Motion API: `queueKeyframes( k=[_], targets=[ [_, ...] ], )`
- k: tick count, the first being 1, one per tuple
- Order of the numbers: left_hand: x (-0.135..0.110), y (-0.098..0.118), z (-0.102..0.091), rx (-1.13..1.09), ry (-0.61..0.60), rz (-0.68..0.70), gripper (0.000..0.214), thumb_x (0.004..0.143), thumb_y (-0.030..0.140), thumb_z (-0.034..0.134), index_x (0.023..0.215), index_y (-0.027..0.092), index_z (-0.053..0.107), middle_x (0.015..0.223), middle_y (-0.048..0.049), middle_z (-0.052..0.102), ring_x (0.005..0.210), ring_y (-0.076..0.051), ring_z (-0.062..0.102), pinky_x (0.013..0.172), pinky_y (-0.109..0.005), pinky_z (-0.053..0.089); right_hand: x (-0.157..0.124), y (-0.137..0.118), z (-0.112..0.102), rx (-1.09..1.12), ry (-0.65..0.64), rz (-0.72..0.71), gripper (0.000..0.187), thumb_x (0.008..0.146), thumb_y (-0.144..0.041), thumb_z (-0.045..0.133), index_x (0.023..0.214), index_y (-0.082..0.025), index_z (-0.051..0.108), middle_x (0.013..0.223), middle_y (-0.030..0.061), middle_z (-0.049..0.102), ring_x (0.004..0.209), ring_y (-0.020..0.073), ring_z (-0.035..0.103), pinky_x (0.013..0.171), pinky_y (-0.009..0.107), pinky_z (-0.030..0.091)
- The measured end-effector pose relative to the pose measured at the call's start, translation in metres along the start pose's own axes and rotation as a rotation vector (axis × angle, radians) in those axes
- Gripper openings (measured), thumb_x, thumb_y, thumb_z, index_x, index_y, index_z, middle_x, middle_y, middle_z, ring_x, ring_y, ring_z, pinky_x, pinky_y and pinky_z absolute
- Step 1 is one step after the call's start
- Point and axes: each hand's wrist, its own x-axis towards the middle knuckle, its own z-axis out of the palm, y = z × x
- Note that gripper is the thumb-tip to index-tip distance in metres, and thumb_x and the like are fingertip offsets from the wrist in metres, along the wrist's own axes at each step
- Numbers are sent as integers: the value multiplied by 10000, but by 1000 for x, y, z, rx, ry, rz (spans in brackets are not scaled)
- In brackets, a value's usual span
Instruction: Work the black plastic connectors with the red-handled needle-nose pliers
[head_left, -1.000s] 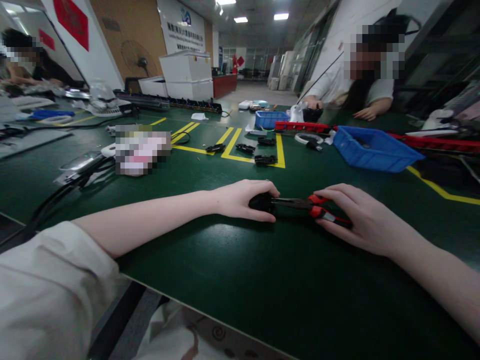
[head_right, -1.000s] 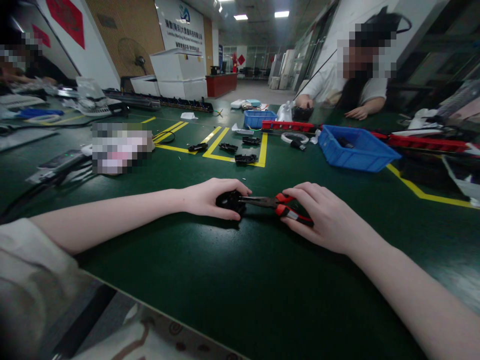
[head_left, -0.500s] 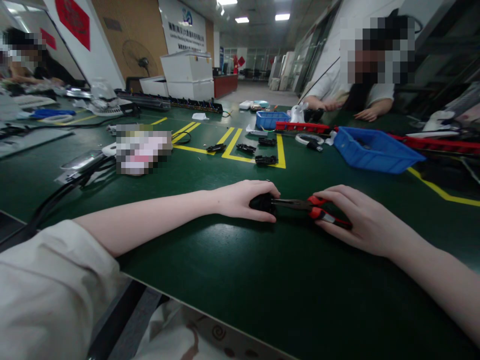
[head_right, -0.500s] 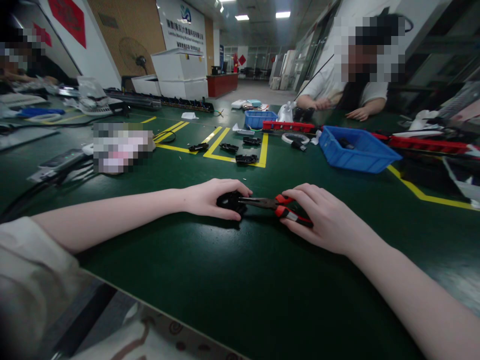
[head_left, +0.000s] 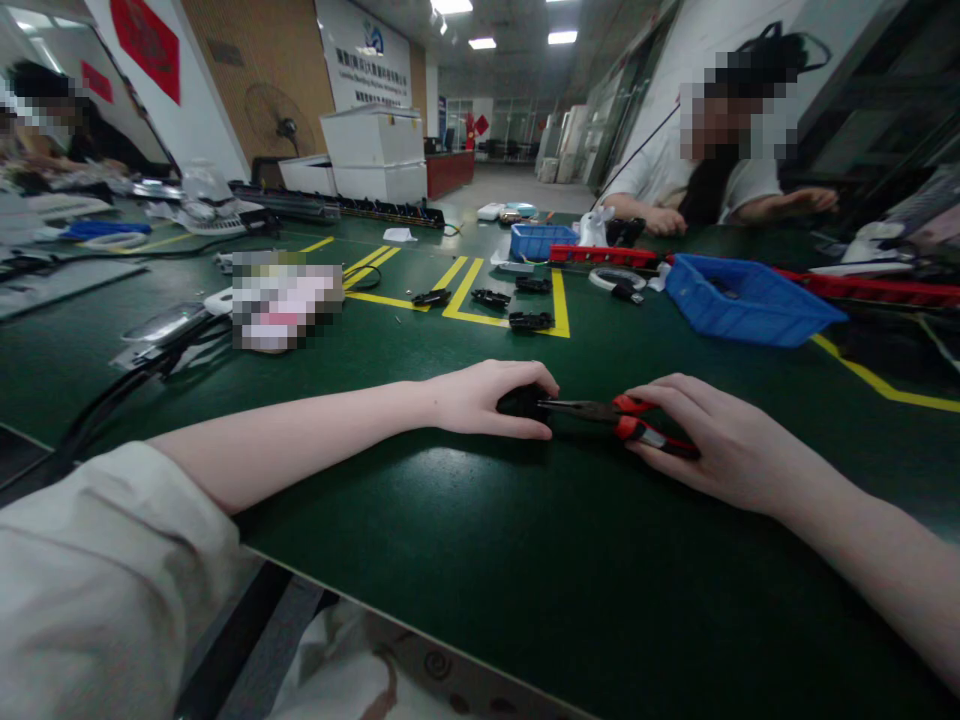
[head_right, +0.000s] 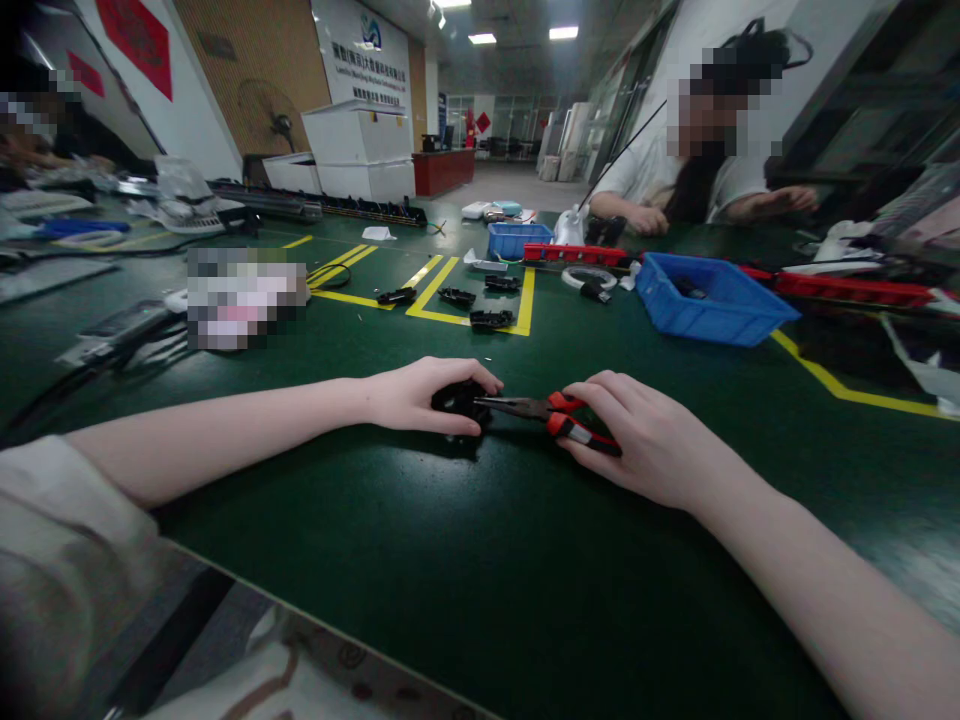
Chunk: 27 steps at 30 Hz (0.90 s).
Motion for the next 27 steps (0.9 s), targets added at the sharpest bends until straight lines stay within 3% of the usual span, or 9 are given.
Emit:
queueKeyframes(
  k=[10,17,27],
  targets=[
    [0,1,0,-3,4,-36,423,969,497,662,1243,177,616,1241,-116,715,1094,-259,698,936,-395,534,1,-3,-1,-61,57,-65,346,981,-436,598,1217,-187,640,1078,158,710,868,294,723,711,445,631],
    [0,1,-1,16,-3,-22,430,936,469,715,1240,178,626,1284,-127,710,1164,-279,689,988,-417,532,0,0,-1,-57,48,-44,357,969,-445,603,1257,-237,633,1123,138,713,902,302,715,740,463,615],
    [1,-4,2,77,65,51,466,868,456,795,1206,184,625,1335,-152,686,1250,-309,656,1058,-474,518,-1,1,-3,-211,173,-72,425,948,-377,635,1342,-232,575,1145,157,685,978,333,683,768,484,574]
  ],
)
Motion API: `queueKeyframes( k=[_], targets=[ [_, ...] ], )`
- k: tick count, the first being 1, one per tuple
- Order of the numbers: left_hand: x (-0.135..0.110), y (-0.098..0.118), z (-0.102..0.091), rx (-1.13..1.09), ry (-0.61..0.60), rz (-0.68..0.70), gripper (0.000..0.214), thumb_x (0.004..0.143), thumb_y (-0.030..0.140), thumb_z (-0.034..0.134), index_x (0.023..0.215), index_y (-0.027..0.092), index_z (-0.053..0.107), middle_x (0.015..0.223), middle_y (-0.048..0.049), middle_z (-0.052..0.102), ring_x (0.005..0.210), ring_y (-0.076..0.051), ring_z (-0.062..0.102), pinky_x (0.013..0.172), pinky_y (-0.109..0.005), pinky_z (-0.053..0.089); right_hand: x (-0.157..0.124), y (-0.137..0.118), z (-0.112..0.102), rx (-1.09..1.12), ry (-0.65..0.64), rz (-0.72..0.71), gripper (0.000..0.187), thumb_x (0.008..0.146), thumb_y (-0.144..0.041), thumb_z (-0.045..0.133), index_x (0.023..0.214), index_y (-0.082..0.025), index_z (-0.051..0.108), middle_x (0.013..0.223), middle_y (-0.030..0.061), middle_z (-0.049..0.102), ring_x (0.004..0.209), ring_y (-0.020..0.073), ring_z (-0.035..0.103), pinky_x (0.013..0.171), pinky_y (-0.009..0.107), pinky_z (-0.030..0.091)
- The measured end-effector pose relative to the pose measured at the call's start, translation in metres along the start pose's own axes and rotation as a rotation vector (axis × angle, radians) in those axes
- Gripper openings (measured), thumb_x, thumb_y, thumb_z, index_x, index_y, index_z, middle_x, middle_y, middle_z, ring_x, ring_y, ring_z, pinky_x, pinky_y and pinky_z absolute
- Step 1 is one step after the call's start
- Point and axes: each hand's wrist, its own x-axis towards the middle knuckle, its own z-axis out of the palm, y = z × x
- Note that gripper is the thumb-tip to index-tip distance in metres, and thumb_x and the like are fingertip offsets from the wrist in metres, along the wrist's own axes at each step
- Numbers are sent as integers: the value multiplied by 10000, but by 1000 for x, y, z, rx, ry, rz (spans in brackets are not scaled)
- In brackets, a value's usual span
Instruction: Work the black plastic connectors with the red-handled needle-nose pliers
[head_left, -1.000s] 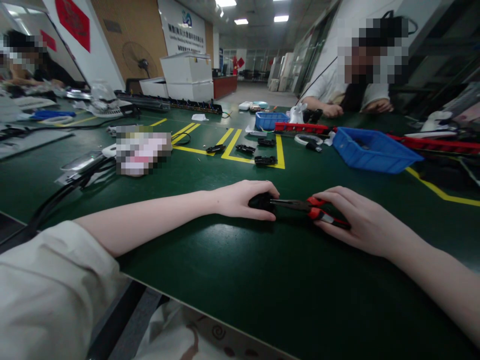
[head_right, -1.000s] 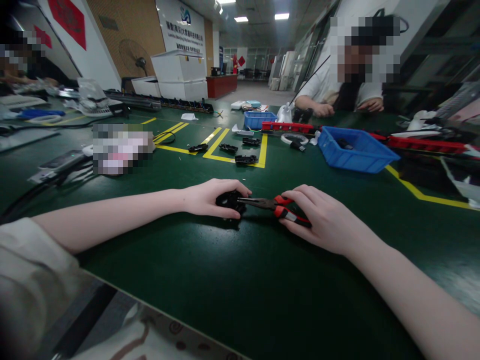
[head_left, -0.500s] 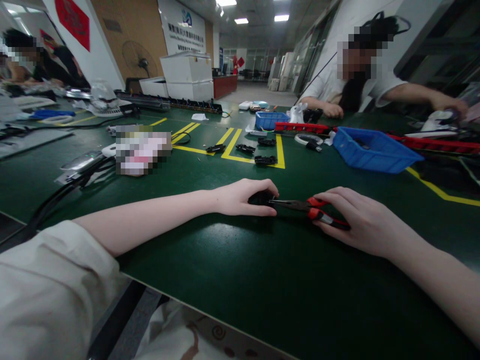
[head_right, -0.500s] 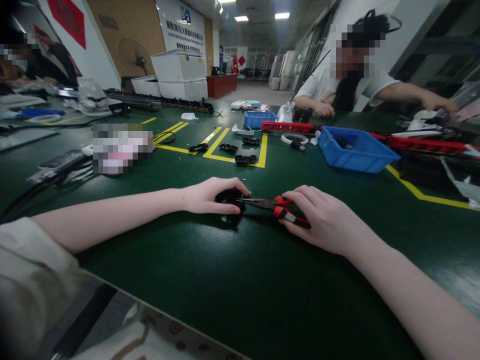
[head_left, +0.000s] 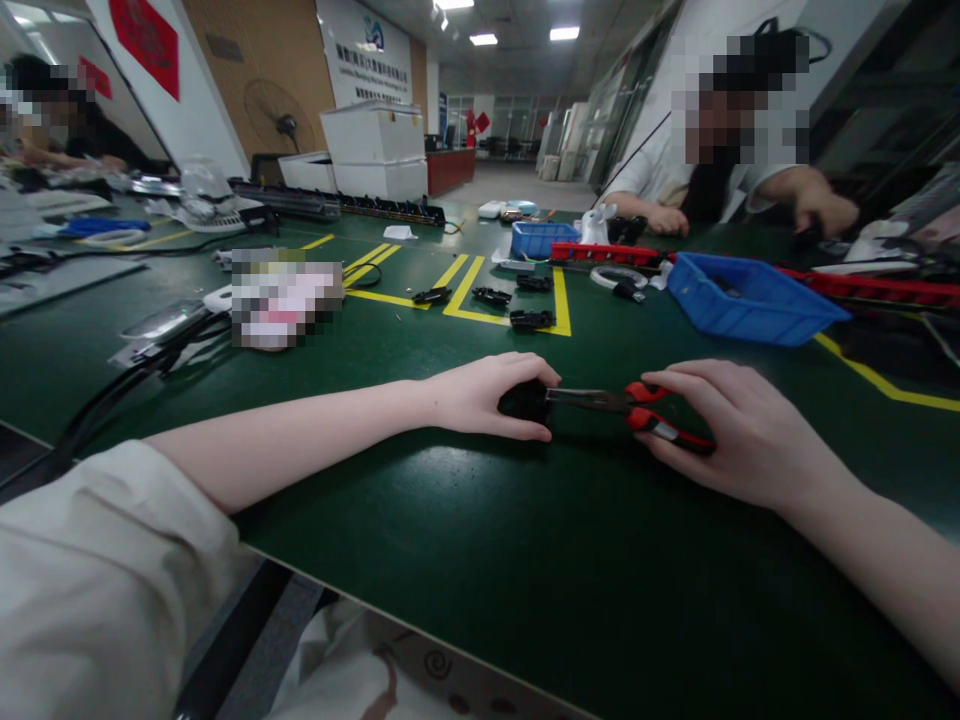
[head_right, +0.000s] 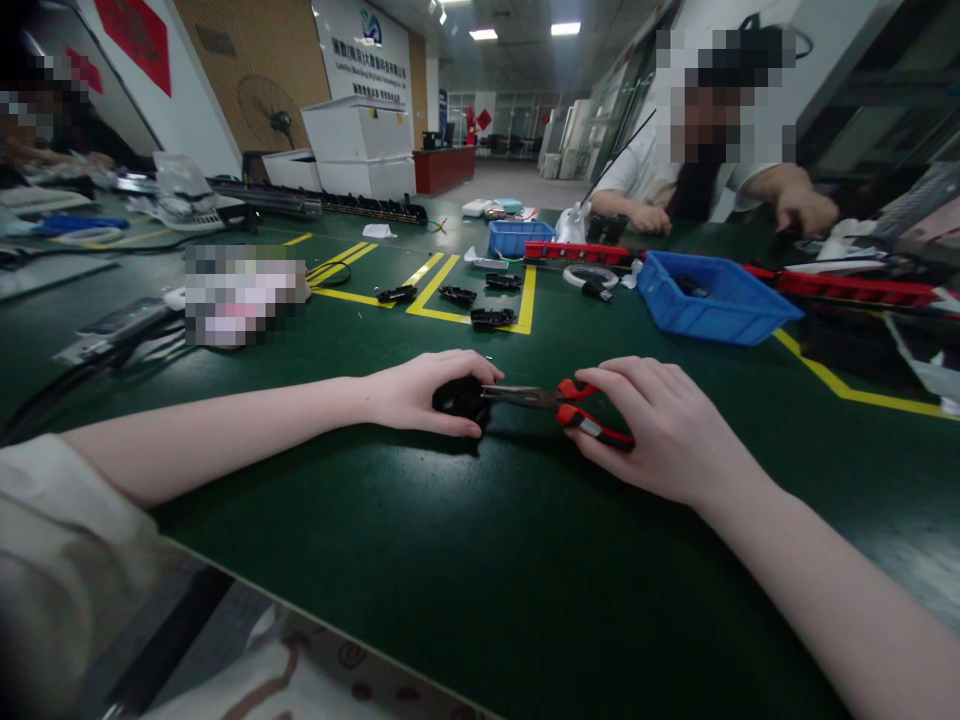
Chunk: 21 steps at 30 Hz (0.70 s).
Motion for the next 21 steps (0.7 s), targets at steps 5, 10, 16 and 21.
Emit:
queueKeyframes(
  k=[5,10,16,21],
  targets=[
    [-1,-2,1,45,35,47,452,859,455,808,1170,176,635,1339,-169,677,1270,-321,643,1080,-497,512,-2,2,-1,30,-17,46,428,939,-349,638,1347,-239,573,1168,174,688,963,345,679,786,495,575],
    [-1,0,2,106,62,52,428,847,431,820,1152,194,634,1368,-161,665,1290,-321,631,1091,-509,507,0,-1,0,38,-21,-13,406,941,-361,646,1310,-206,581,1131,170,689,935,323,689,760,467,585],
    [-1,1,3,194,84,107,407,846,388,820,1150,187,637,1364,-178,668,1281,-328,639,1081,-514,515,-1,-3,3,113,-62,56,429,943,-381,635,1354,-266,586,1166,149,689,965,326,700,795,492,594],
    [-1,1,4,266,85,173,408,876,420,791,1158,159,653,1354,-203,670,1246,-340,661,1061,-510,519,0,-5,0,116,-68,46,444,941,-365,641,1370,-280,568,1152,146,687,954,327,700,785,502,602]
  ],
)
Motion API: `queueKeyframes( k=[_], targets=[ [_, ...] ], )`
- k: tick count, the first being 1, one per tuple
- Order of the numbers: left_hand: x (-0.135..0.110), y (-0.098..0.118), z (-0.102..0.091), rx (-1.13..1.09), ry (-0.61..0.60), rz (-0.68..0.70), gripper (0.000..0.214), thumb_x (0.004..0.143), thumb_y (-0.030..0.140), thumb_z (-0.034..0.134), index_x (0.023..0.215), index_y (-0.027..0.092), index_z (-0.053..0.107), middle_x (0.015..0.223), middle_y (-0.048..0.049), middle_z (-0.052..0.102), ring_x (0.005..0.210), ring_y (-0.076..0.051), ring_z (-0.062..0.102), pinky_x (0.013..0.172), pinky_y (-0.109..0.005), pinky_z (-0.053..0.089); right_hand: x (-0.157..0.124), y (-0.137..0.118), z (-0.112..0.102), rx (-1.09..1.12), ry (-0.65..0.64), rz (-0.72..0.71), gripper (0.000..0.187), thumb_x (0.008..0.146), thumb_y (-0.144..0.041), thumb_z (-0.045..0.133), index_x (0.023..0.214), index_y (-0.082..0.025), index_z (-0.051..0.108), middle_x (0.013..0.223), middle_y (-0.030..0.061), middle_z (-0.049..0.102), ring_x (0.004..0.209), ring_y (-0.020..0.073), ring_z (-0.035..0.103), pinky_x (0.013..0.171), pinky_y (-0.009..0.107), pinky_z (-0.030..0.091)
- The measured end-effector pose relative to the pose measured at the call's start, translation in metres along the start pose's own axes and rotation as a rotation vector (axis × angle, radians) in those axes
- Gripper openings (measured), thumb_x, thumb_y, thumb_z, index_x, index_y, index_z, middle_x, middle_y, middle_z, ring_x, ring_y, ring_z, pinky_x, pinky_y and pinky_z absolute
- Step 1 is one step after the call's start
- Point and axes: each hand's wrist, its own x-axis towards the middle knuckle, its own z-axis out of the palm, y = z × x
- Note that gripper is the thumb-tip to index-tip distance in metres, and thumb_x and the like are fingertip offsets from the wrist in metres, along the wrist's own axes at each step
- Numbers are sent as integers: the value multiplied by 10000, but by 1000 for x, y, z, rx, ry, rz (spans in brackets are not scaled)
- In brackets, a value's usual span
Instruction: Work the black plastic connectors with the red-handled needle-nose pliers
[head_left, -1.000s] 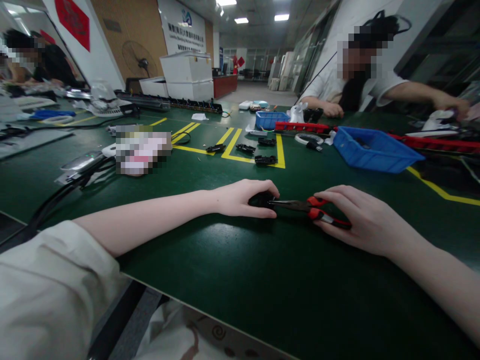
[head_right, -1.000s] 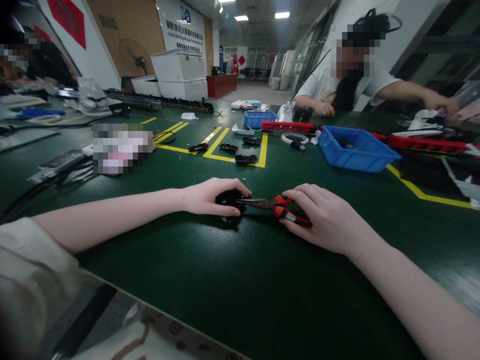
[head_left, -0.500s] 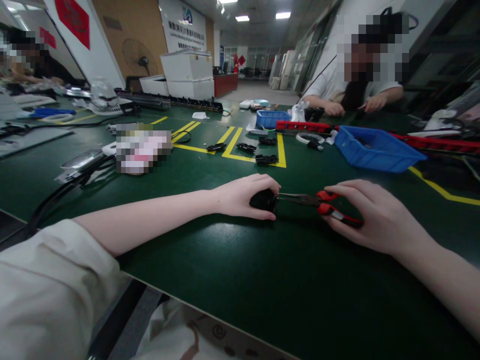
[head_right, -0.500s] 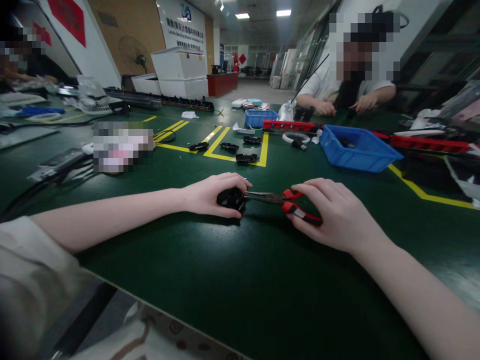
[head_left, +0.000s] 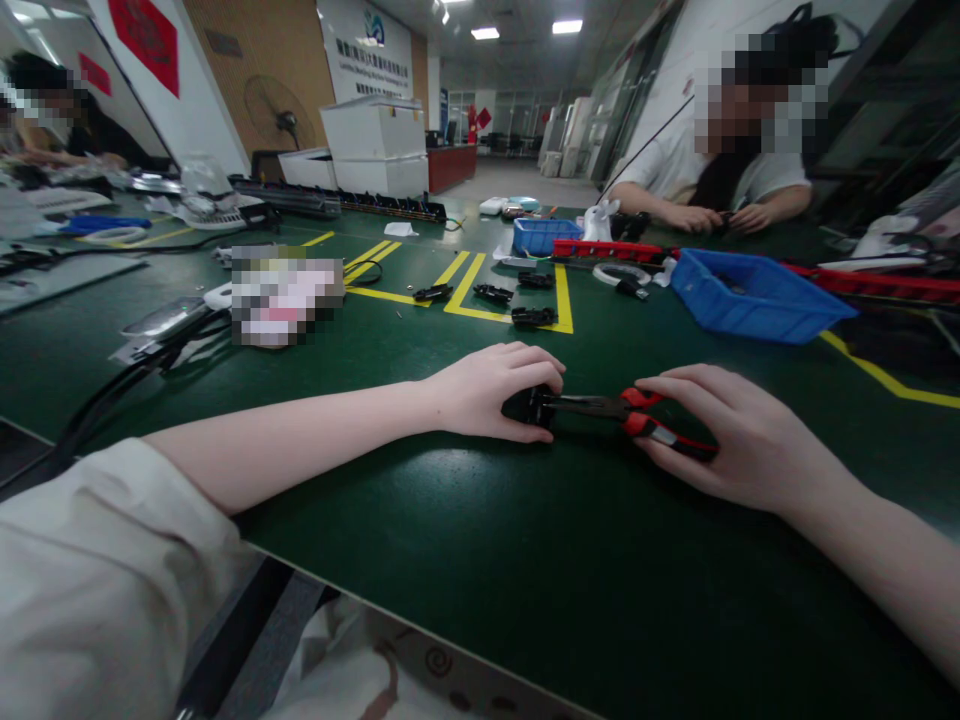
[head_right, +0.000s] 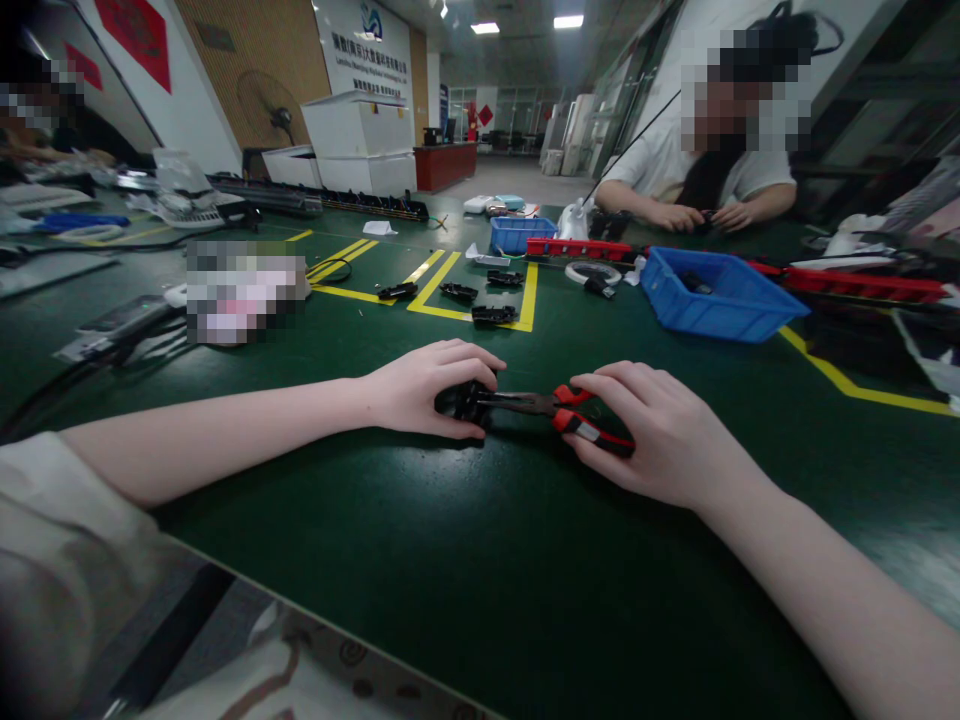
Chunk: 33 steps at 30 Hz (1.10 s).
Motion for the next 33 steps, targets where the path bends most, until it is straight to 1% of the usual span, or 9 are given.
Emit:
queueKeyframes(
  k=[3,6,8,12,17,20,25,29,33],
  targets=[
    [0,0,0,-18,-36,-46,411,867,441,799,1152,178,661,1328,-175,684,1220,-333,670,1052,-505,523,0,1,-4,-16,24,-19,430,935,-363,651,1347,-257,583,1148,147,686,941,322,703,772,484,600],
    [0,0,0,-91,-77,-113,396,872,440,799,1152,194,668,1316,-145,681,1215,-309,669,1027,-466,540,-1,3,-6,-47,41,-34,396,943,-364,648,1303,-211,594,1122,158,694,925,312,710,762,454,595],
    [0,0,-1,-141,-91,-137,390,879,437,797,1158,194,674,1304,-134,678,1213,-294,667,1020,-444,545,-1,4,-7,-51,44,-36,375,944,-359,652,1279,-199,600,1106,159,700,924,304,716,759,431,589],
    [0,-1,-1,-198,-83,-145,389,875,433,809,1153,190,689,1272,-129,685,1208,-287,666,1029,-442,543,-1,5,-6,-23,27,-11,364,938,-359,656,1267,-209,611,1110,152,708,930,297,721,772,415,585],
    [-1,0,-1,-217,-42,-139,382,866,415,821,1154,189,711,1306,-132,683,1218,-285,681,1042,-444,551,-2,5,-5,-16,16,-6,358,943,-362,657,1260,-201,618,1103,142,713,918,274,728,773,397,598],
    [-2,0,-2,-215,-8,-126,362,865,388,821,1154,186,740,1314,-135,699,1215,-286,696,1054,-446,552,-3,5,-5,-6,-5,7,358,950,-402,648,1256,-219,620,1117,136,716,929,280,735,767,422,623],
    [-2,-1,-1,-215,-11,-125,338,850,360,834,1131,186,761,1362,-146,686,1252,-299,686,1065,-465,552,-4,5,-4,33,-27,27,359,947,-417,636,1278,-279,630,1135,125,718,937,305,739,765,484,642],
    [-1,-4,0,-254,-19,-137,328,809,350,869,1075,191,760,1371,-144,673,1269,-309,671,1072,-485,546,-5,5,-3,44,-27,32,363,934,-396,648,1276,-273,643,1125,129,722,924,313,742,749,493,646],
    [0,-6,1,-306,-14,-128,366,797,351,880,1100,200,741,1362,-147,670,1265,-311,664,1088,-503,531,-5,4,-3,58,-35,45,365,930,-398,654,1275,-280,645,1133,126,722,928,316,744,745,498,649]
  ],
)
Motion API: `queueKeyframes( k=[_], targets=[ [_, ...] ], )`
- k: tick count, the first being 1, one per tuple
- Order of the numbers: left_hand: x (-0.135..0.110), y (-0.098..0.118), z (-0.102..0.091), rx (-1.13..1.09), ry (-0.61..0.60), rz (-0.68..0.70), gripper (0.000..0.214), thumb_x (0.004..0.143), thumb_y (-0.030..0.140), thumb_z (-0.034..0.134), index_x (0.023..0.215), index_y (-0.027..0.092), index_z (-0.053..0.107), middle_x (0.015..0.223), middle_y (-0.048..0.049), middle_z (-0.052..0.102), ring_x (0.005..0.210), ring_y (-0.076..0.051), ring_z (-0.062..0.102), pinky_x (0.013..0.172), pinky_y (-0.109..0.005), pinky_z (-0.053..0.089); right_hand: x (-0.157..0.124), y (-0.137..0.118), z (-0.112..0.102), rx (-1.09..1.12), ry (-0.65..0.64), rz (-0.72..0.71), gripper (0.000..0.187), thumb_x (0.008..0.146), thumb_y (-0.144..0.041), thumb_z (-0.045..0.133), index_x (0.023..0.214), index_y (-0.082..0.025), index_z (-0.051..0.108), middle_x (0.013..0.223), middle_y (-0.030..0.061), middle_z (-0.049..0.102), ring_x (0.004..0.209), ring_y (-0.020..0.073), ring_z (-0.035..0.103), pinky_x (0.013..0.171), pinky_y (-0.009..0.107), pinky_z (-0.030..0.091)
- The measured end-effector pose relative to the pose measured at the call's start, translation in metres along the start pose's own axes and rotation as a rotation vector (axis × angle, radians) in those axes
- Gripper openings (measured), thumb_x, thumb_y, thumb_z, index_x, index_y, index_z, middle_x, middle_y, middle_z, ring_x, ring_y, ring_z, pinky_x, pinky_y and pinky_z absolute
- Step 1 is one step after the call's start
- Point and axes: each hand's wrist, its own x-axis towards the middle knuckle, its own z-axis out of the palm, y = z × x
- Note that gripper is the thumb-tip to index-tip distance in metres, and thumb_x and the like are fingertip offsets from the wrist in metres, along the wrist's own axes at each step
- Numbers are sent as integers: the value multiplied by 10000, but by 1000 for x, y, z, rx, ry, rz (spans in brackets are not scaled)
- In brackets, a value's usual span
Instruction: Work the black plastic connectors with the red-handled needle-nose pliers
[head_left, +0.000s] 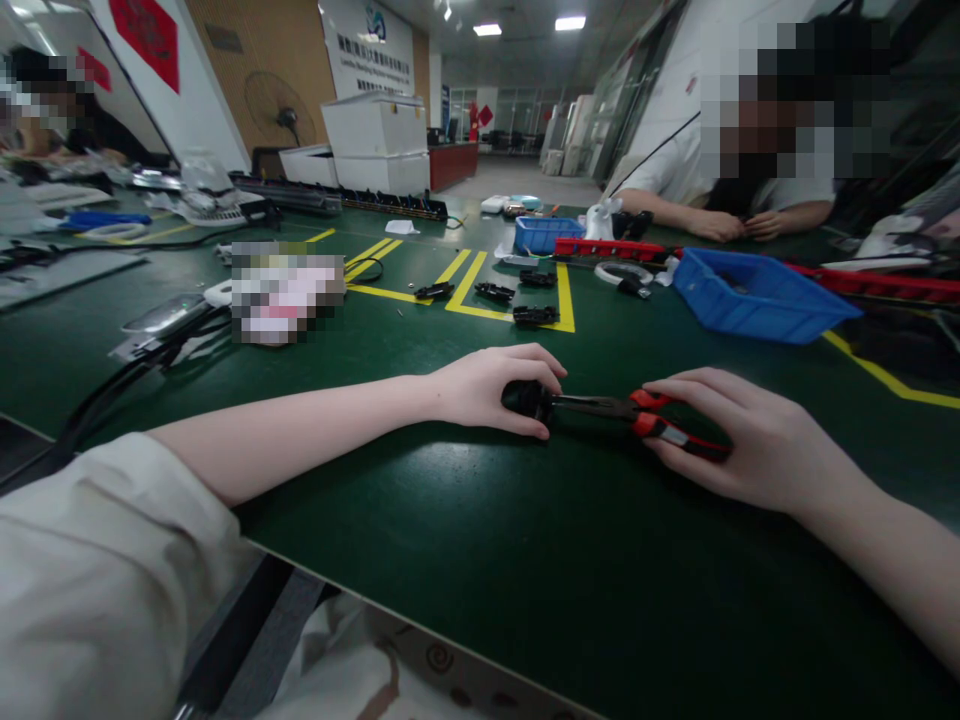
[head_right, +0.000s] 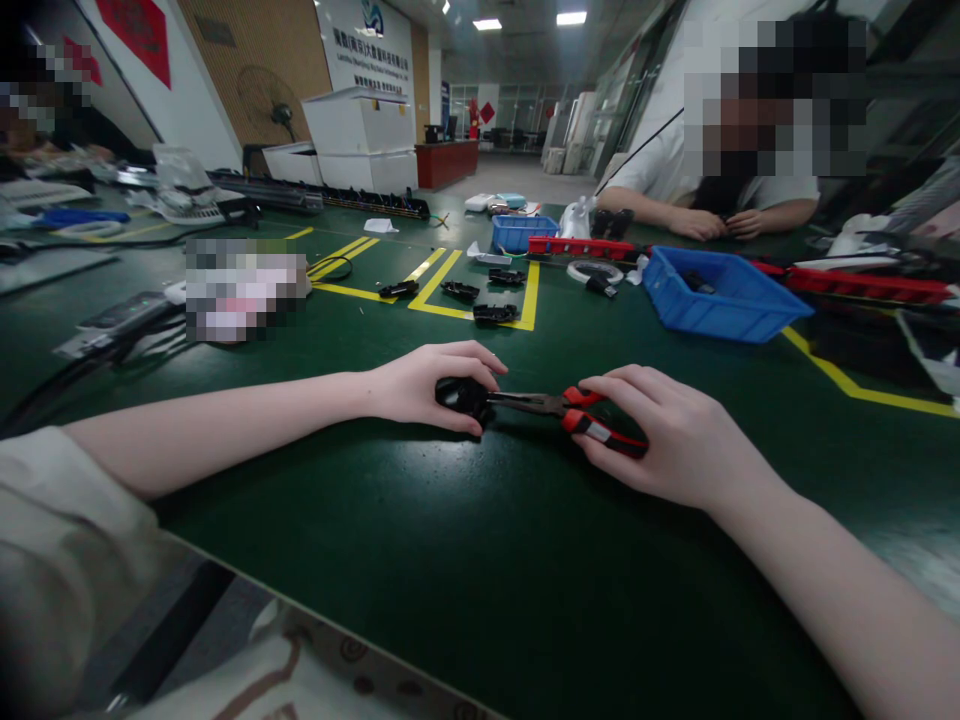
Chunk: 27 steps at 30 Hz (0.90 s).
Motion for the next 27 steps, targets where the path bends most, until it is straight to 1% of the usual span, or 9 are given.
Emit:
queueKeyframes(
  k=[7,10,14,19,21,27],
  targets=[
    [1,-1,0,12,17,23,489,794,382,881,1186,182,667,1304,-153,682,1264,-310,652,1093,-492,523,1,-1,-1,-6,29,-4,358,936,-396,657,1266,-258,637,1127,128,719,932,311,748,738,481,650],
    [1,-1,0,11,31,16,524,785,388,882,1214,195,650,1304,-144,683,1267,-310,649,1092,-490,521,0,-1,0,1,25,20,358,939,-394,652,1275,-276,631,1127,124,717,932,313,744,738,487,648],
    [1,-1,0,17,23,29,511,794,382,876,1211,197,647,1308,-147,675,1278,-312,641,1102,-492,518,2,-4,3,23,21,30,360,945,-400,641,1293,-308,623,1126,115,715,928,311,742,737,487,646],
    [1,-1,0,27,6,56,441,813,372,863,1165,188,670,1311,-153,666,1267,-306,644,1090,-470,530,4,-7,4,31,4,21,379,940,-384,644,1309,-302,618,1134,122,714,939,314,739,757,495,644],
    [0,-1,0,29,4,67,429,821,368,860,1161,183,675,1307,-156,665,1251,-303,650,1081,-469,535,4,-6,4,26,15,13,368,947,-387,635,1303,-299,616,1126,125,711,924,310,736,740,493,642],
    [0,-1,0,28,-4,43,441,820,390,862,1173,191,689,1267,-141,694,1228,-302,664,1075,-479,538,1,-2,9,36,-9,10,392,941,-395,650,1323,-316,611,1140,114,716,933,307,736,732,486,646]
  ],
)
